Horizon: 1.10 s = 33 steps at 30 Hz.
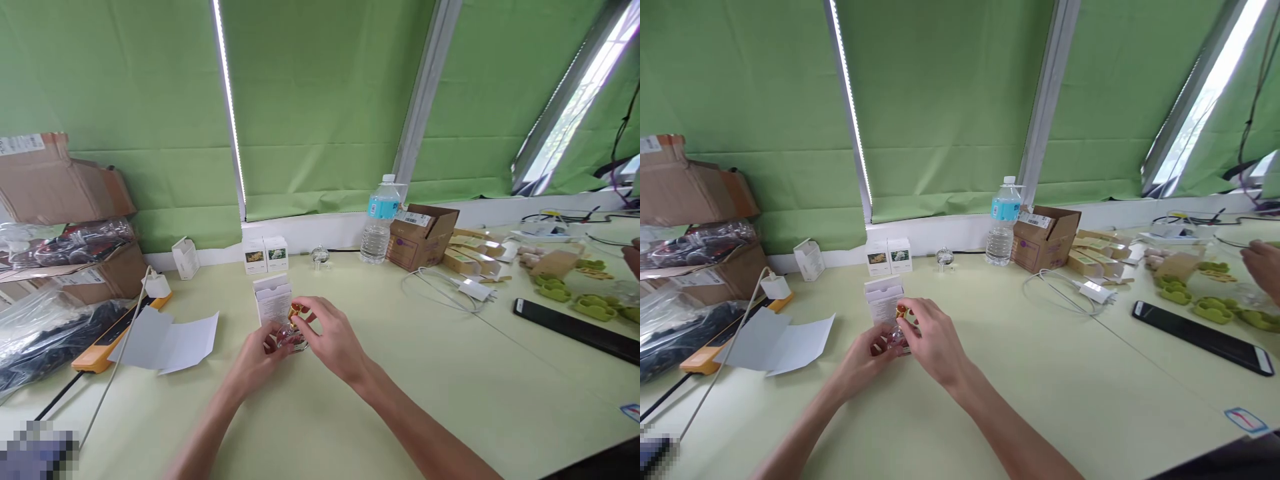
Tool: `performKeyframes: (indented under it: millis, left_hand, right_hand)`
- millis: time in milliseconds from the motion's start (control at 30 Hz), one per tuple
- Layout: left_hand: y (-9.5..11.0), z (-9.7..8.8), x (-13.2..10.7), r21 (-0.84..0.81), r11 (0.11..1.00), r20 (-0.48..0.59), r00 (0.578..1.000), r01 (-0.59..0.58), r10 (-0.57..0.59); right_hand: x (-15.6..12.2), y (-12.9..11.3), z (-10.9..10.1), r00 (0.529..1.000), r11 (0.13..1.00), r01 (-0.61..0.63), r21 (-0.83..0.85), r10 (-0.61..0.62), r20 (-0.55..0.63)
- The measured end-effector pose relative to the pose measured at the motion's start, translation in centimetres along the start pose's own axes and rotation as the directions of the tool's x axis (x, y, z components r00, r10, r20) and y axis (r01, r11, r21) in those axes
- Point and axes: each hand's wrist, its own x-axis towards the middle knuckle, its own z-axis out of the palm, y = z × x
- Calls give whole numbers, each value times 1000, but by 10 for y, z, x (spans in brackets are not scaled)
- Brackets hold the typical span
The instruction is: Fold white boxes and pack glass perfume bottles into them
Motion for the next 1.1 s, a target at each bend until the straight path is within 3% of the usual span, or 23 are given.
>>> performKeyframes:
  millis: [200, 400, 733, 900, 1000, 1100]
  left_hand:
    - [1, -1, 0, 3, 1000, -14, 1000, -3, 3]
    - [2, -2, 0, 7, 1000, -20, 1000, -16, 16]
    - [1, 0, 1, 8, 1000, -14, 1000, -6, 6]
    - [14, -7, -4, 1, 1000, 11, 1000, 0, 0]
    - [24, -19, -8, 36, 999, -71, 997, -5, 8]
    - [26, -29, -9, 90, 996, -269, 963, 9, 16]
  right_hand:
    - [-2, 6, 0, 993, 996, 65, -53, -60, 97]
    - [0, 6, 0, 989, 997, -79, 9, 77, 123]
    - [3, 0, -6, 981, 991, -131, -36, 135, 142]
    - [-1, 11, -12, 921, 965, -255, -63, 262, 287]
    - [-2, 16, -9, 890, 962, -271, -21, 259, 375]
    - [-2, 17, -3, 887, 966, -257, -25, 246, 390]
